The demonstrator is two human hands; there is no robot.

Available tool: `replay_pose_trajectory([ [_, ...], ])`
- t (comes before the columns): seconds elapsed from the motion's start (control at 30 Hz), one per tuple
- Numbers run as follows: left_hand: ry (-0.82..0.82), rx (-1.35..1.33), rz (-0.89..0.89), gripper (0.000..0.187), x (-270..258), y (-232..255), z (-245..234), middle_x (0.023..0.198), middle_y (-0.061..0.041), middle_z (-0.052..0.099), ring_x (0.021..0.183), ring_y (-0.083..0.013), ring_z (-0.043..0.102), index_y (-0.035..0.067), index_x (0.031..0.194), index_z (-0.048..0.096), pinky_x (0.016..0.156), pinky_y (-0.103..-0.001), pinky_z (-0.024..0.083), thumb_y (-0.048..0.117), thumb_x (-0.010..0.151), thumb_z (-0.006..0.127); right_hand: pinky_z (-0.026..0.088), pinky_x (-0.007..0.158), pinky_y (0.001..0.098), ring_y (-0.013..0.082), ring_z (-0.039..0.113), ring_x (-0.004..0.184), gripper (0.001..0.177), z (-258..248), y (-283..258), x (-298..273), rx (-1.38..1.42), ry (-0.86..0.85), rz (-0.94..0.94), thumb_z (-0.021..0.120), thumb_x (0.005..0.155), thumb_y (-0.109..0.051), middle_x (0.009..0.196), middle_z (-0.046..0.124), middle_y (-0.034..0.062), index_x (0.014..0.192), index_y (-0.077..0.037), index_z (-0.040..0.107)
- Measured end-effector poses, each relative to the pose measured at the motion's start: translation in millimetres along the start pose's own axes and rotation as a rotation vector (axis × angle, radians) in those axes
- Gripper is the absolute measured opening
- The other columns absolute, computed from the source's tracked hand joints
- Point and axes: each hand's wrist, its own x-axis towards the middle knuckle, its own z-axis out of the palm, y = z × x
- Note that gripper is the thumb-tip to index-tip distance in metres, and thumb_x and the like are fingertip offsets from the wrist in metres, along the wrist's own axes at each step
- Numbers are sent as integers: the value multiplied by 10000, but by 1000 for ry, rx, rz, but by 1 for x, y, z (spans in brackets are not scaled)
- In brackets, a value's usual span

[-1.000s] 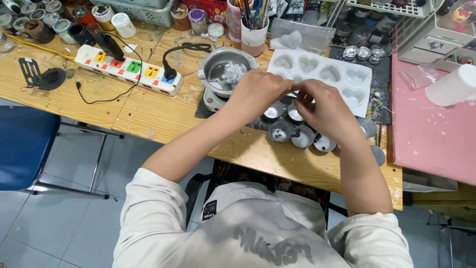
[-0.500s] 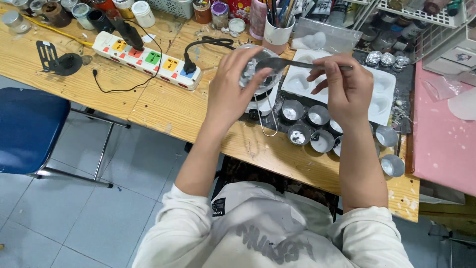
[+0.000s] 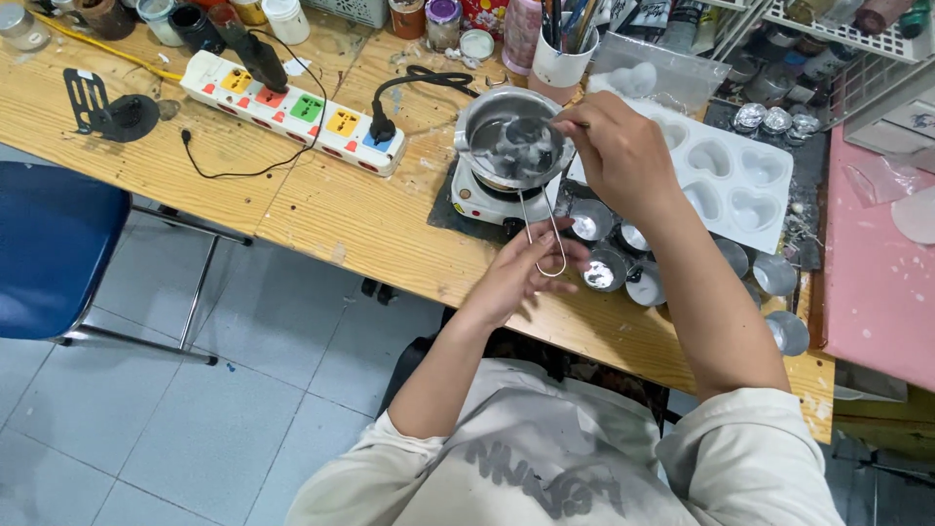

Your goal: The recorder is melting wax in a small pot on a hot plate and transferring the liquid wax into small metal containers.

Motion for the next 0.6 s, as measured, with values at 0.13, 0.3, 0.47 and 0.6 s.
replay_pose_trajectory([
  [0.13,35,-5,66,304,10,-32,-26,829,1,508,724,-130,570,50,1255,530,652,-276,507,295,1108,428,534,716,444,361,672,871,56,12,-4,-1,-48,-65,-7,682,1028,-76,1016,681,138,1061,-29,684],
  [0.3,3,-43,85,249,0,-27,-45,743,22,415,593,-93,417,40,1204,527,524,-251,367,253,1110,439,517,711,448,344,666,791,124,31,17,-9,-30,-30,231,562,1131,-61,887,663,162,1088,17,648],
  [0.47,8,38,65,245,-5,-16,-53,716,14,434,557,-69,377,35,1243,515,480,-235,332,224,1095,469,537,612,336,205,728,705,218,45,39,-16,143,138,457,518,1153,-110,817,717,120,1007,26,604],
  [0.6,68,227,91,258,-12,-11,-50,700,-8,478,539,-61,372,34,1275,499,474,-228,330,208,1085,487,551,593,279,174,743,755,200,48,29,-24,194,237,375,527,1150,-83,897,714,124,1016,44,604],
])
